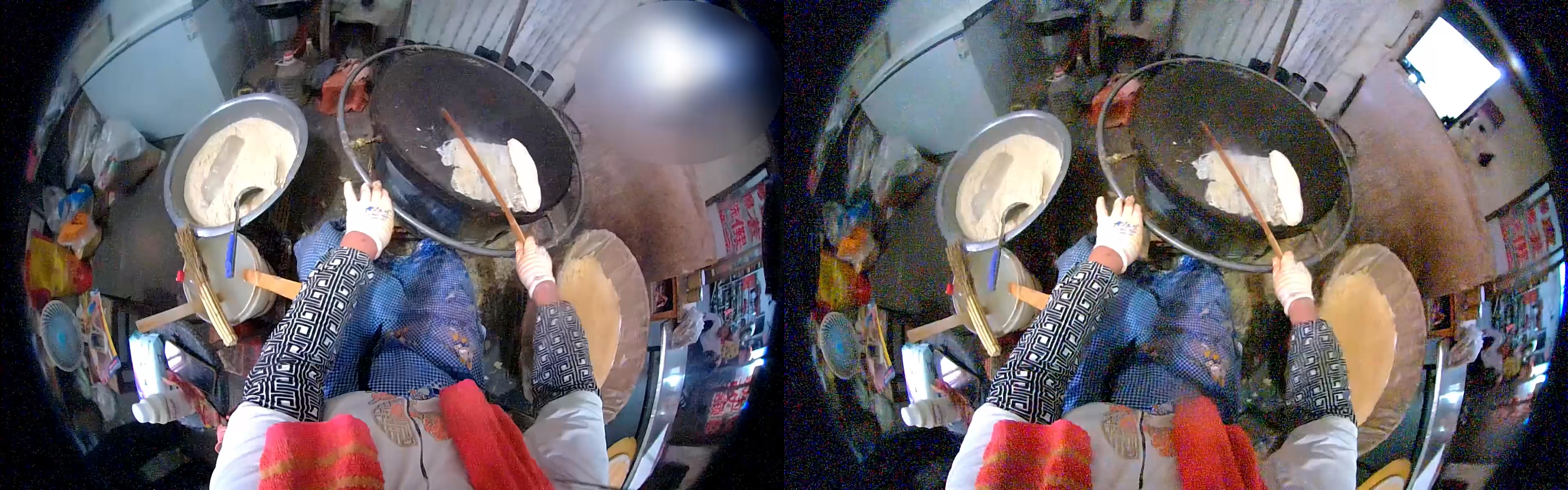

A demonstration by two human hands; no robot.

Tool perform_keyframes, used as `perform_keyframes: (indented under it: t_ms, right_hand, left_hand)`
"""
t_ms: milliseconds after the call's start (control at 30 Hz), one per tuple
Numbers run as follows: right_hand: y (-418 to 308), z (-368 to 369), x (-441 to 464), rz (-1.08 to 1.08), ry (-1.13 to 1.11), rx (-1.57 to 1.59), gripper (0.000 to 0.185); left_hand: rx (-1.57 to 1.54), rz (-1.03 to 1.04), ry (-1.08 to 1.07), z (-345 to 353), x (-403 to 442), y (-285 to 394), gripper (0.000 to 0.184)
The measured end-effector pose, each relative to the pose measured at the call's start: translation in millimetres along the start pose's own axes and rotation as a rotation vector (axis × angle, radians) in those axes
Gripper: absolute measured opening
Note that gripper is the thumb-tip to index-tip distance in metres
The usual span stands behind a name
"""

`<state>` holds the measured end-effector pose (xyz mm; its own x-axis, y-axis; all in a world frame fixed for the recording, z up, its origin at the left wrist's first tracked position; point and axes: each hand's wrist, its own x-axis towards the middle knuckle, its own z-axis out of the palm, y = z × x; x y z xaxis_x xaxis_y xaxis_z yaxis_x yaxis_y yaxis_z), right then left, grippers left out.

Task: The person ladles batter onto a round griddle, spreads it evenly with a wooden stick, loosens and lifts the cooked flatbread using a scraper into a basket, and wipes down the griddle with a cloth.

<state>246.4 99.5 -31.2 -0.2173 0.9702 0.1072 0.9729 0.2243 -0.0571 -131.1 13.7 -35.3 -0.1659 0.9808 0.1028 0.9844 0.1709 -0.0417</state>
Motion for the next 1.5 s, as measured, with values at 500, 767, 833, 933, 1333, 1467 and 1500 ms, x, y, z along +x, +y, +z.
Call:
perform_keyframes:
  t_ms: [500,767,833,933,1333,1467,1500]
  right_hand:
    - [-1,-27,-1,-0.103,0.110,0.093,0.028]
    - [55,1,7,0.083,0.111,0.036,0.029]
    - [50,35,52,-0.054,0.208,-0.057,0.027]
    - [79,53,65,0.049,0.177,-0.058,0.027]
    - [51,37,64,0.106,0.157,0.034,0.031]
    - [48,24,50,0.187,0.073,-0.146,0.030]
    - [47,23,50,0.147,0.085,-0.130,0.030]
  left_hand:
    - [-0.148,0.225,0.149,-16,-46,67,0.027]
    - [0.052,0.178,0.234,14,-58,81,0.046]
    - [0.022,0.159,0.182,33,-26,53,0.048]
    - [-0.007,0.176,0.168,14,-30,43,0.047]
    - [-0.027,0.154,0.010,6,-18,20,0.044]
    - [-0.013,0.088,0.040,23,-5,18,0.043]
    - [-0.021,0.088,0.021,16,-8,14,0.042]
